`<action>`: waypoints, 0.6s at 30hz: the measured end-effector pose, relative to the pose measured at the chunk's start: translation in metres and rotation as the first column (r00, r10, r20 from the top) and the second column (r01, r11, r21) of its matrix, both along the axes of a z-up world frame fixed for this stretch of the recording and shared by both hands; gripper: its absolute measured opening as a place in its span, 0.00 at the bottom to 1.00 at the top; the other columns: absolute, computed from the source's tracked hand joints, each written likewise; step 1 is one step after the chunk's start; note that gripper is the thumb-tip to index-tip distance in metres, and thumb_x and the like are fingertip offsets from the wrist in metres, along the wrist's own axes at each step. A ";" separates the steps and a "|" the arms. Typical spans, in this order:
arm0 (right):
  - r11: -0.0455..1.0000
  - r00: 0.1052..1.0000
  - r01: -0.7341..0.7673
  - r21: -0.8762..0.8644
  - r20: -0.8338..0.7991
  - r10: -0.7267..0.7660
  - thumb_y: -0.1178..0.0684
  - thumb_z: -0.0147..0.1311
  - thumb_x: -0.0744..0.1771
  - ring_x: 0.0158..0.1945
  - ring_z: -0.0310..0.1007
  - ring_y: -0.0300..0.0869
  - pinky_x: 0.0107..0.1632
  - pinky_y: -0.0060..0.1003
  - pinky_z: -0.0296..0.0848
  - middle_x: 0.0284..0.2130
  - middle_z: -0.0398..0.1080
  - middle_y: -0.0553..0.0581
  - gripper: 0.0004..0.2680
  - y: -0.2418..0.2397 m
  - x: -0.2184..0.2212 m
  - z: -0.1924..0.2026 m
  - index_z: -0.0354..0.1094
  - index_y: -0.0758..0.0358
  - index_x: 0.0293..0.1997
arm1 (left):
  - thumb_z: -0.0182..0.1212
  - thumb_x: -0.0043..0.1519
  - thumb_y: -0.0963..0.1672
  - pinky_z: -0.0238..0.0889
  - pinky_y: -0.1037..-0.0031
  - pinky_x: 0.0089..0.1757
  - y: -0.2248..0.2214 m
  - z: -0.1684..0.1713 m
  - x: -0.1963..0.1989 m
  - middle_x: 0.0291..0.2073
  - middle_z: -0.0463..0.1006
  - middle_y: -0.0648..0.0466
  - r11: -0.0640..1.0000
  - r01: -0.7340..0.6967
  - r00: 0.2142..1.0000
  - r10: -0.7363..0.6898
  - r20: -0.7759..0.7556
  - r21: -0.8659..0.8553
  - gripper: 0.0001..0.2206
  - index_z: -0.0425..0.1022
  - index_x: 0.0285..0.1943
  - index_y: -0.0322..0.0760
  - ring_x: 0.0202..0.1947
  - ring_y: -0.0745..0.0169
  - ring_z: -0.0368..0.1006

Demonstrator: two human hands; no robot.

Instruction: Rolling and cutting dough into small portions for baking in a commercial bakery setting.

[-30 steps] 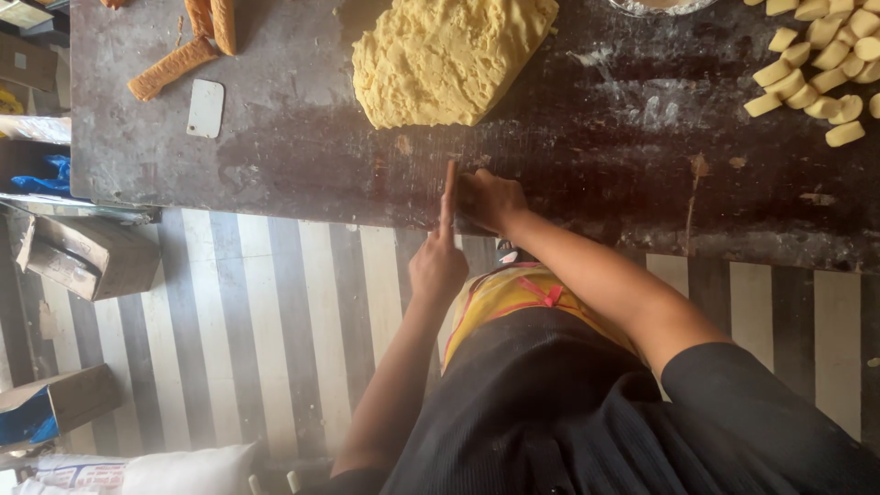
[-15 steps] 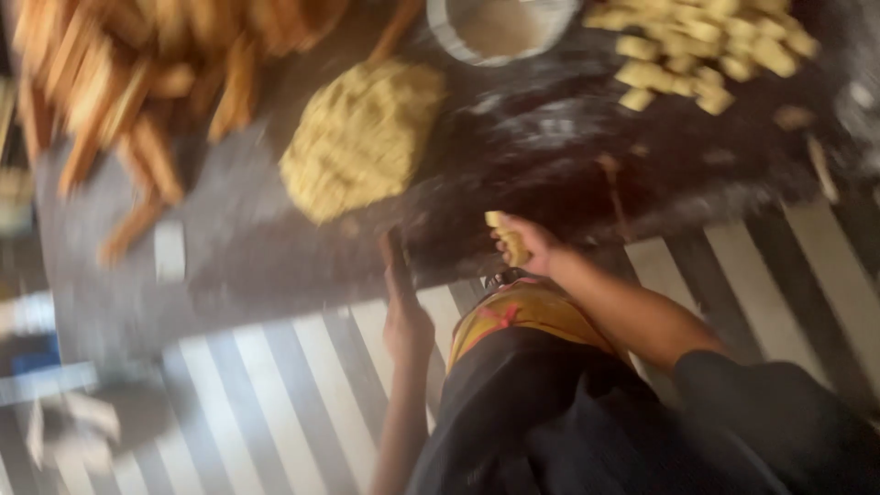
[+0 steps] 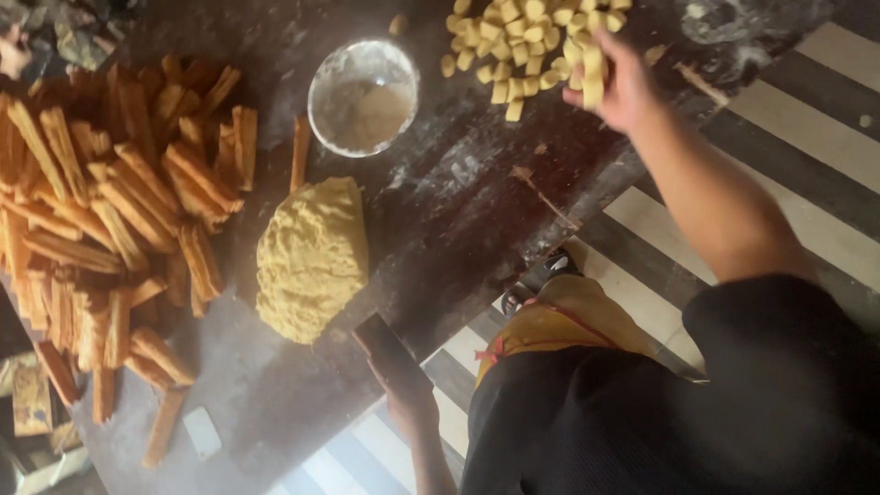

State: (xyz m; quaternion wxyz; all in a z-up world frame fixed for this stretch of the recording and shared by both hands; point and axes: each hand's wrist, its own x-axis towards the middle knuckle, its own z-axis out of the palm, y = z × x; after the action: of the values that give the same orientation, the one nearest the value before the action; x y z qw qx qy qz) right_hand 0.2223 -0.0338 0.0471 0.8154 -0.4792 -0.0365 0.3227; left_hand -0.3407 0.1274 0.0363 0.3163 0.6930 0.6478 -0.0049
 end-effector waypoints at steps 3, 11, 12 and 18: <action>0.998 0.983 0.038 0.045 0.175 -0.046 0.40 0.54 0.71 0.55 0.71 0.44 0.55 0.58 0.76 0.51 0.70 0.53 0.15 -0.003 0.046 0.014 0.66 0.56 0.59 | 0.48 0.65 0.54 0.67 0.50 0.50 0.002 -0.006 -0.001 0.57 0.76 0.37 0.998 0.026 0.999 -0.024 -0.027 0.059 0.35 0.41 0.81 0.52 0.54 0.31 0.74; 0.954 0.934 0.190 -0.232 0.341 -0.103 0.50 0.53 0.66 0.55 0.70 0.42 0.52 0.42 0.77 0.52 0.67 0.53 0.18 0.007 -0.029 -0.043 0.61 0.59 0.64 | 0.50 0.62 0.54 0.67 0.51 0.51 0.002 0.025 0.017 0.55 0.77 0.34 0.994 -0.088 0.979 0.073 -0.188 -0.072 0.40 0.36 0.83 0.51 0.54 0.32 0.74; 0.928 0.947 0.054 -0.368 0.313 0.069 0.58 0.54 0.64 0.50 0.71 0.43 0.47 0.34 0.77 0.48 0.68 0.57 0.17 0.013 -0.051 -0.055 0.65 0.64 0.60 | 0.47 0.64 0.56 0.66 0.51 0.53 0.001 0.042 0.027 0.57 0.75 0.36 0.977 -0.153 0.961 0.113 -0.253 -0.146 0.38 0.35 0.82 0.54 0.57 0.33 0.72; 0.762 0.233 0.009 -0.647 0.743 0.628 0.52 0.63 0.66 0.65 0.69 0.52 0.64 0.48 0.70 0.60 0.69 0.63 0.14 0.020 -0.125 -0.118 0.69 0.56 0.58 | 0.34 0.73 0.45 0.65 0.55 0.55 -0.015 0.011 0.013 0.74 0.60 0.36 0.885 0.085 0.915 -0.251 0.317 0.457 0.26 0.37 0.82 0.49 0.60 0.39 0.73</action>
State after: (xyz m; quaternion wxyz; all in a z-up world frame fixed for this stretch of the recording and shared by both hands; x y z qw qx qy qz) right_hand 0.0973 -0.0140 -0.0710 0.3801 -0.7559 -0.5144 0.1397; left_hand -0.3276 0.1126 0.0478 0.2678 0.7887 0.4980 0.2410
